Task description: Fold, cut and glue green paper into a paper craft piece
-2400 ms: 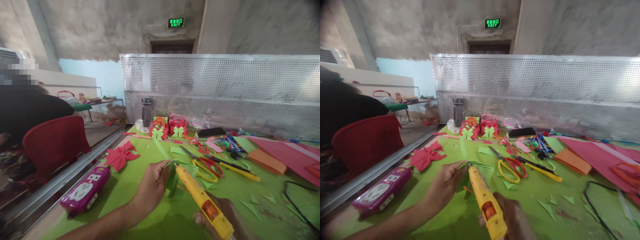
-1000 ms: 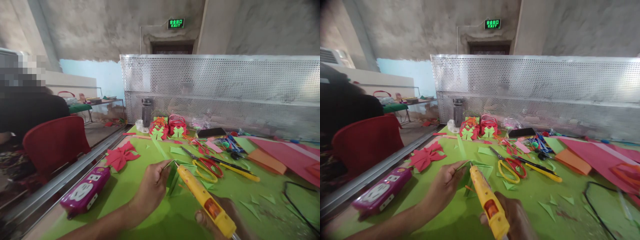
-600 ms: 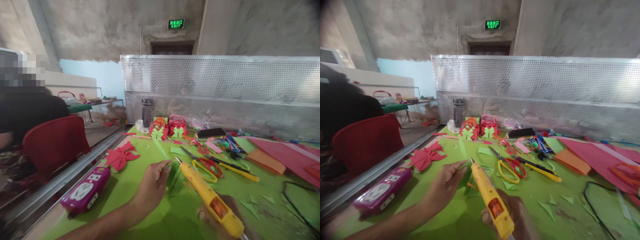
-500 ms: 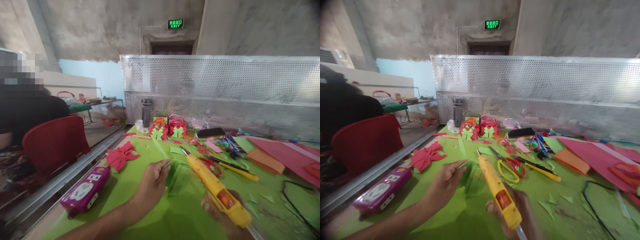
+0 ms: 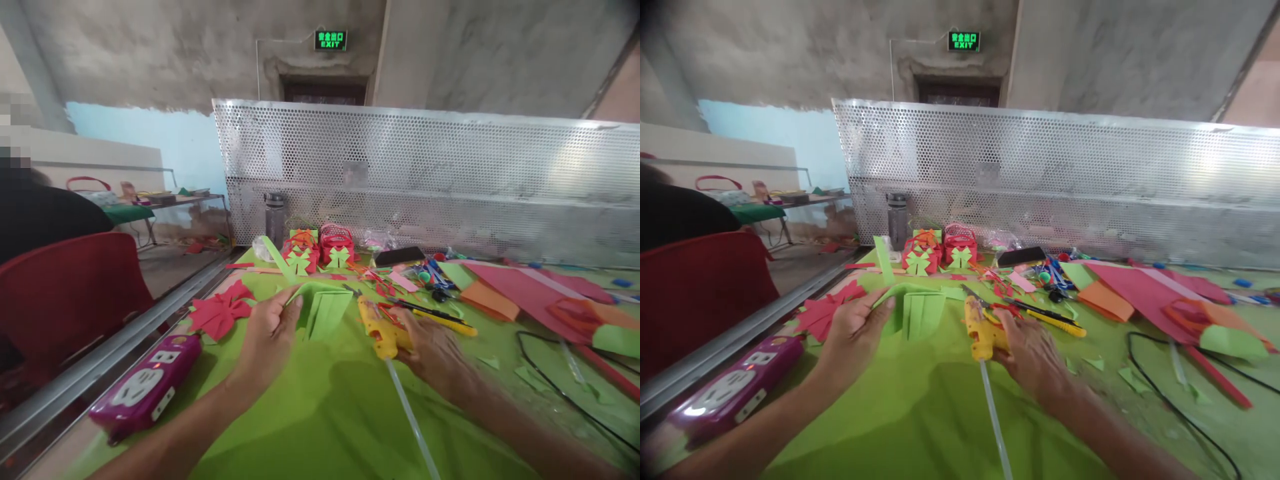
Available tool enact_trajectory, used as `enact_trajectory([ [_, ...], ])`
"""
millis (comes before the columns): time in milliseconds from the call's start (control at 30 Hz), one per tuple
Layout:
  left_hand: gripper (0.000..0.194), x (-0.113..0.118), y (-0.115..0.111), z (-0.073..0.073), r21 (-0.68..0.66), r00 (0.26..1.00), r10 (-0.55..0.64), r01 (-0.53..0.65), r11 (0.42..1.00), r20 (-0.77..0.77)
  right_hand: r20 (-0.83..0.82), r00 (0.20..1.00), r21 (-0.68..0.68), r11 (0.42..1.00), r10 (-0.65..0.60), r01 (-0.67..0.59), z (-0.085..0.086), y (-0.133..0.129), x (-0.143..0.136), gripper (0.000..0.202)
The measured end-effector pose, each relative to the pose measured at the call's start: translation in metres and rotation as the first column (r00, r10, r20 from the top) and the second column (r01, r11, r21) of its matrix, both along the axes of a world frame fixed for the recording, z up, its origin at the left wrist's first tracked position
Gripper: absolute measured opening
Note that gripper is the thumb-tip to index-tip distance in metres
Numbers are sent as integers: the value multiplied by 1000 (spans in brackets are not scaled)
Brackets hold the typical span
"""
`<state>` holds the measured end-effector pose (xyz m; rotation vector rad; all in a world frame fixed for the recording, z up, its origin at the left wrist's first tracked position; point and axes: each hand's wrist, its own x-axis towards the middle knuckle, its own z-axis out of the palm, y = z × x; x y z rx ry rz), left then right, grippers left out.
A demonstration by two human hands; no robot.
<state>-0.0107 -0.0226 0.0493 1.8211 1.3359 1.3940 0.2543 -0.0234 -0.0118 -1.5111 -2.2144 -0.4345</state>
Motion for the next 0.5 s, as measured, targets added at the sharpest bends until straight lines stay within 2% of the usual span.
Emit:
enact_trajectory([
  [100, 37, 0, 2, -2, 10, 1000, -17, 17, 1000, -13, 98, 993, 49, 996, 67, -72, -14, -5, -1, 45],
  [267, 38, 1, -1, -2, -29, 998, -59, 58, 998, -8, 156, 982, -45, 994, 105, -99, -21, -7, -5, 33],
  [367, 38, 1, -5, -1, -25, 996, -89, 89, 996, -6, 206, 976, -30, 998, 62, -57, -22, -4, -8, 32],
  [500, 36, 1, -6, -2, -36, 989, -149, 149, 988, -6, 290, 952, 102, 992, -95, 68, -31, 1, 0, 36],
])
